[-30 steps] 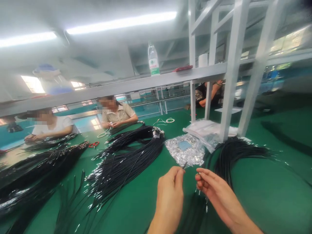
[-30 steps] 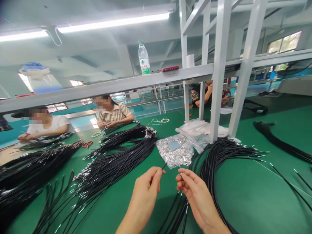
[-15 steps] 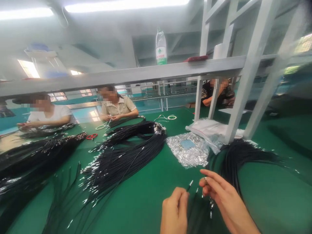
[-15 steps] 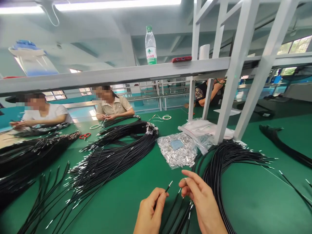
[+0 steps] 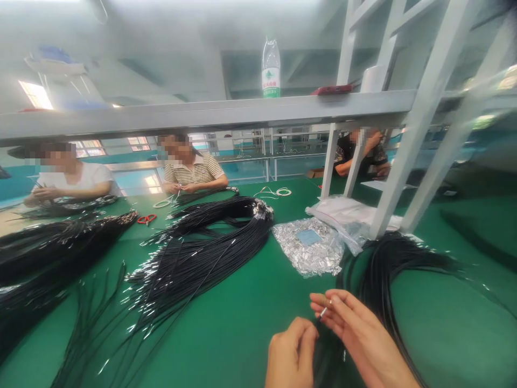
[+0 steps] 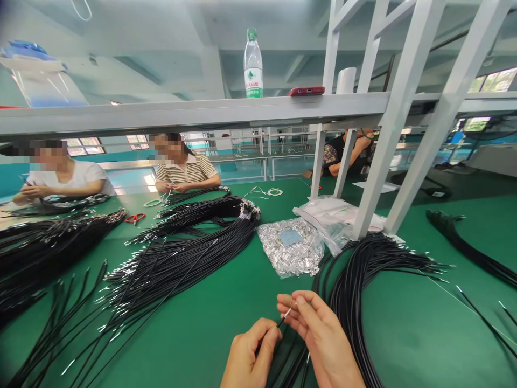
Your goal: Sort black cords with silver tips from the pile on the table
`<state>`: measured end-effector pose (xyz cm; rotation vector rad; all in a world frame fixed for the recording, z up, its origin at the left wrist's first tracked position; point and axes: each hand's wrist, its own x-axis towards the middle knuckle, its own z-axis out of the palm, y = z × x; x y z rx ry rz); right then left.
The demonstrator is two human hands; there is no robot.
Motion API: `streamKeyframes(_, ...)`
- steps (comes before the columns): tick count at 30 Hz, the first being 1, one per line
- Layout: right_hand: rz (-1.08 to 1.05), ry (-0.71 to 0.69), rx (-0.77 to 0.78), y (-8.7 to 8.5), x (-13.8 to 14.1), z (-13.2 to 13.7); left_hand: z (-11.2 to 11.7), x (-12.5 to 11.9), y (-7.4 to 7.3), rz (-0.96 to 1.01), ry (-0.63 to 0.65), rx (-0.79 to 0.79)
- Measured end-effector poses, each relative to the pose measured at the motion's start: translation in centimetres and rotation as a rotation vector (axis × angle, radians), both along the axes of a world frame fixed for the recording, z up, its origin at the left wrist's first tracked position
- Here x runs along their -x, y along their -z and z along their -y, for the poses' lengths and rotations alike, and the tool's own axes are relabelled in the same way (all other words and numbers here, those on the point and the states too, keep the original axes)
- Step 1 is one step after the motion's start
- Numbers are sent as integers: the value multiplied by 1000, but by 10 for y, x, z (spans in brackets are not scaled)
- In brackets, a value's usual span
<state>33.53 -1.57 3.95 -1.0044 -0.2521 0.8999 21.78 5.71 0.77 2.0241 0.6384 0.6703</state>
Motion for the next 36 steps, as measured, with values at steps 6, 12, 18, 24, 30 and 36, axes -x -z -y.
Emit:
streamKeyframes(6, -149, 20, -12, 5, 2, -1, 3, -1, 0, -19, -9, -7)
streamKeyframes(12, -126, 3, 12, 1, 9, -1, 4, 1, -7, -29, -11, 31)
streamKeyframes(18, -39, 1, 49, 6, 13, -3, 6, 4, -12, -8, -25, 48)
streamKeyframes(24, -67, -23, 59, 8, 12, -3, 6, 5, -7, -14, -31, -8)
streamKeyframes(30, -153, -137, 49, 11, 24, -6, 7, 6, -4, -27, -9, -41)
streamKeyframes(36, 41, -191, 92, 13, 28, -6, 10, 5, -13, 125, -39, 170)
